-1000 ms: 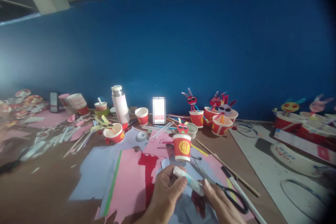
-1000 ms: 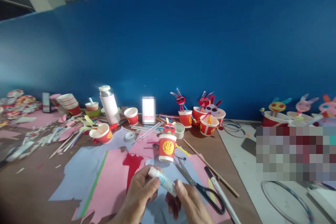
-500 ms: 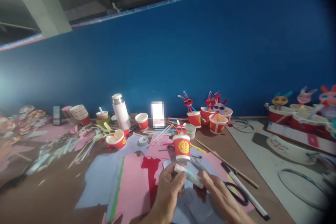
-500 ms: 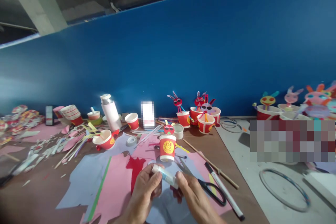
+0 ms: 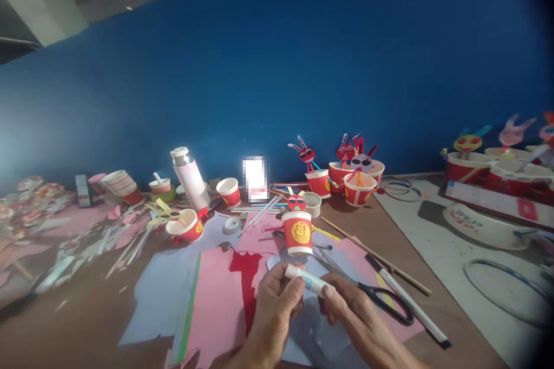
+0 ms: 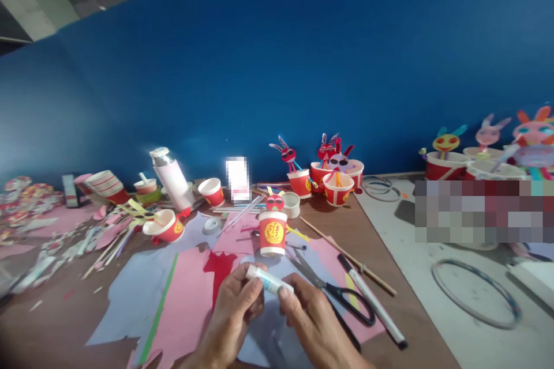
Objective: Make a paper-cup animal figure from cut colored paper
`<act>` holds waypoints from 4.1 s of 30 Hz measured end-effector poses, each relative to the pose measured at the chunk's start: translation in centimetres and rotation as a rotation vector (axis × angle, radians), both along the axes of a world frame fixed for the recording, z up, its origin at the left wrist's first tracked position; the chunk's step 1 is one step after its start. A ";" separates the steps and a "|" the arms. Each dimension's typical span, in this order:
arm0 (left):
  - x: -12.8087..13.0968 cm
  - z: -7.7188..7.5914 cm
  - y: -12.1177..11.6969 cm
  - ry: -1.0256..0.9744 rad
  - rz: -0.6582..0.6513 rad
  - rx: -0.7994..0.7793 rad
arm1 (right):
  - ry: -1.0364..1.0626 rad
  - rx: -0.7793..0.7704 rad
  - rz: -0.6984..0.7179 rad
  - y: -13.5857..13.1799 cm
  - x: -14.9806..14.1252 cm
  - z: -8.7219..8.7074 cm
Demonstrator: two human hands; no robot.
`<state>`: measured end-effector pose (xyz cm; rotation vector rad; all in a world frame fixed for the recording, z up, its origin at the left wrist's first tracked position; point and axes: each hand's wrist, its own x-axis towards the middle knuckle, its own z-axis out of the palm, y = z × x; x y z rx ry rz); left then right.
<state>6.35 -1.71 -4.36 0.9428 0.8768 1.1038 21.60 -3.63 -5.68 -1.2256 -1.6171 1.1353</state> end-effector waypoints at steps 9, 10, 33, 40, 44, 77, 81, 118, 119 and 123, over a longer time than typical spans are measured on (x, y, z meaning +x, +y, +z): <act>-0.2 0.5 0.1 -0.078 -0.035 0.073 | 0.411 -0.156 -0.001 0.0 -1.5 0.5; -0.2 0.5 0.3 -0.133 -0.014 0.048 | 0.392 -0.087 -0.026 0.0 -1.4 0.5; -0.3 -0.3 1.0 -0.546 0.173 -0.129 | -0.426 0.401 -0.103 -0.4 -1.1 0.3; -0.3 0.0 0.9 -0.403 0.261 -0.065 | -0.481 0.474 -0.167 -0.2 -1.6 -0.5; -0.2 -0.2 0.9 -0.396 0.299 -0.088 | -0.473 0.494 -0.189 -0.2 -1.3 -0.6; -5.0 3.8 2.5 0.151 0.381 0.362 | -0.245 0.159 -0.107 -0.5 -0.2 0.6; -6.9 2.6 4.6 0.298 0.566 0.512 | -0.395 0.267 -0.079 -0.1 -0.3 0.1; -7.6 1.2 3.1 0.656 0.491 0.978 | -0.444 0.396 -0.127 2.9 0.2 3.4; -7.0 1.7 2.6 0.633 0.398 0.924 | -0.386 0.326 -0.170 2.7 0.8 4.0; -4.3 3.4 1.4 0.531 -0.095 0.430 | -0.151 0.045 -0.281 2.3 2.1 4.5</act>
